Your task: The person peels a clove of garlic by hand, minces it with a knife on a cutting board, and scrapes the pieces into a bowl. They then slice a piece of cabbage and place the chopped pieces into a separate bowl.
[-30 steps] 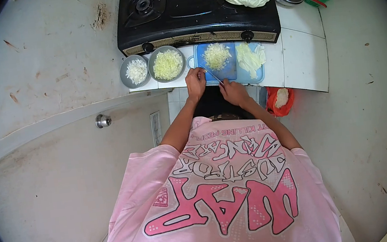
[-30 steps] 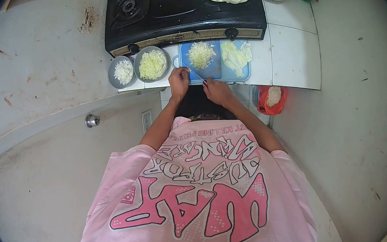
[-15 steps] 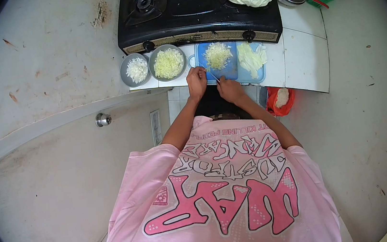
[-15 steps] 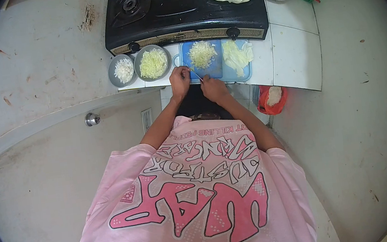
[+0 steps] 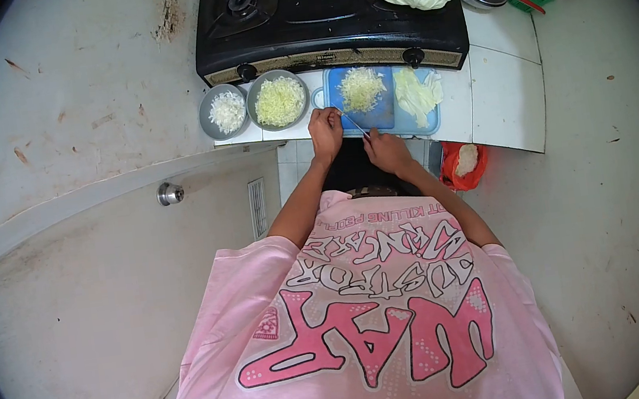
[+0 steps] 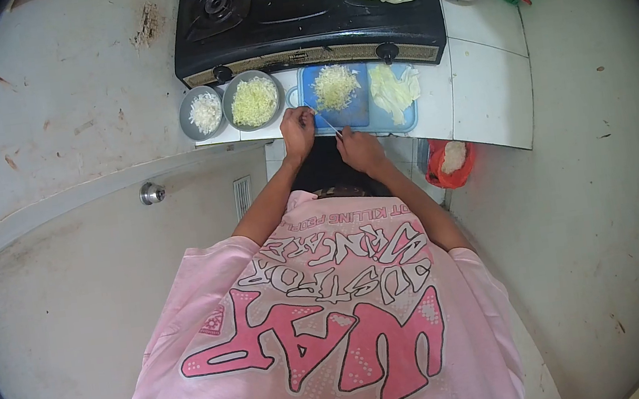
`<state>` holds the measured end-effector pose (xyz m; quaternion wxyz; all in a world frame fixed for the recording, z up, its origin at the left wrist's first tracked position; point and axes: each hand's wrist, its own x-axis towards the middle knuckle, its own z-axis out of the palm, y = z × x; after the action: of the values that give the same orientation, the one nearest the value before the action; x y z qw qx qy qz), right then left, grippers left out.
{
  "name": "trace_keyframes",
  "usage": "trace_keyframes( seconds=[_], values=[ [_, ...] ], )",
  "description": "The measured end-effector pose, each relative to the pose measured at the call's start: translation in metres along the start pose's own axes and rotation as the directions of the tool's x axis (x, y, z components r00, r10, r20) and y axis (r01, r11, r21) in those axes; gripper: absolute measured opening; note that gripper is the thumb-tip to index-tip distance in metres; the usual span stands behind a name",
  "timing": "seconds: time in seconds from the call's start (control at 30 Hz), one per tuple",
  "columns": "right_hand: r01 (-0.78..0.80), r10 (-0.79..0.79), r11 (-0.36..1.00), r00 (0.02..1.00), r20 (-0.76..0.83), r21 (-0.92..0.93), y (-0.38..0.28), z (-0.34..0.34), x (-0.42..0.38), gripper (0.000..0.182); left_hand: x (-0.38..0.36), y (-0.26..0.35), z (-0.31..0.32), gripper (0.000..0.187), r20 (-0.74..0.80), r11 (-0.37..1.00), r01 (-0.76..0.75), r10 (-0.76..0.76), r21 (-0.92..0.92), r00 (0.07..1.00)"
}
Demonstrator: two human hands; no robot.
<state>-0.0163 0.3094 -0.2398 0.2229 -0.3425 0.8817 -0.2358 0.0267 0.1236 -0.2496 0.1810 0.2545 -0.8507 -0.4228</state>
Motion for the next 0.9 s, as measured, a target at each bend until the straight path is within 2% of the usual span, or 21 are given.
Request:
trace_keyframes(
  seconds=[0.13, 0.43, 0.53, 0.63, 0.9],
  values=[
    [-0.015, 0.015, 0.999, 1.0, -0.013, -0.028, -0.004, 0.004, 0.006, 0.035, 0.001, 0.0, 0.0, 0.008, 0.008, 0.999, 0.008, -0.009, 0.046, 1.0],
    [-0.005, 0.004, 0.999, 0.999, -0.038, -0.036, -0.008, 0.007, 0.017, 0.033, -0.003, -0.002, -0.003, 0.008, 0.038, 0.997, -0.045, 0.048, -0.059, 0.998],
    [-0.016, 0.015, 0.999, 0.999, -0.045, -0.035, -0.002, 0.008, 0.009, 0.034, 0.001, -0.005, -0.004, 0.008, 0.061, 0.998, -0.068, 0.067, 0.01, 0.996],
    [-0.043, 0.041, 0.999, 0.997, -0.06, -0.033, 0.003, 0.009, 0.005, 0.035, 0.004, -0.006, 0.0, 0.007, 0.071, 1.0, 0.017, -0.018, 0.02, 0.997],
    [-0.029, 0.029, 1.0, 0.999, -0.033, -0.008, -0.007, 0.003, -0.005, 0.036, 0.002, -0.006, 0.004, 0.007, 0.009, 0.998, 0.052, -0.052, 0.021, 0.999]
  ],
)
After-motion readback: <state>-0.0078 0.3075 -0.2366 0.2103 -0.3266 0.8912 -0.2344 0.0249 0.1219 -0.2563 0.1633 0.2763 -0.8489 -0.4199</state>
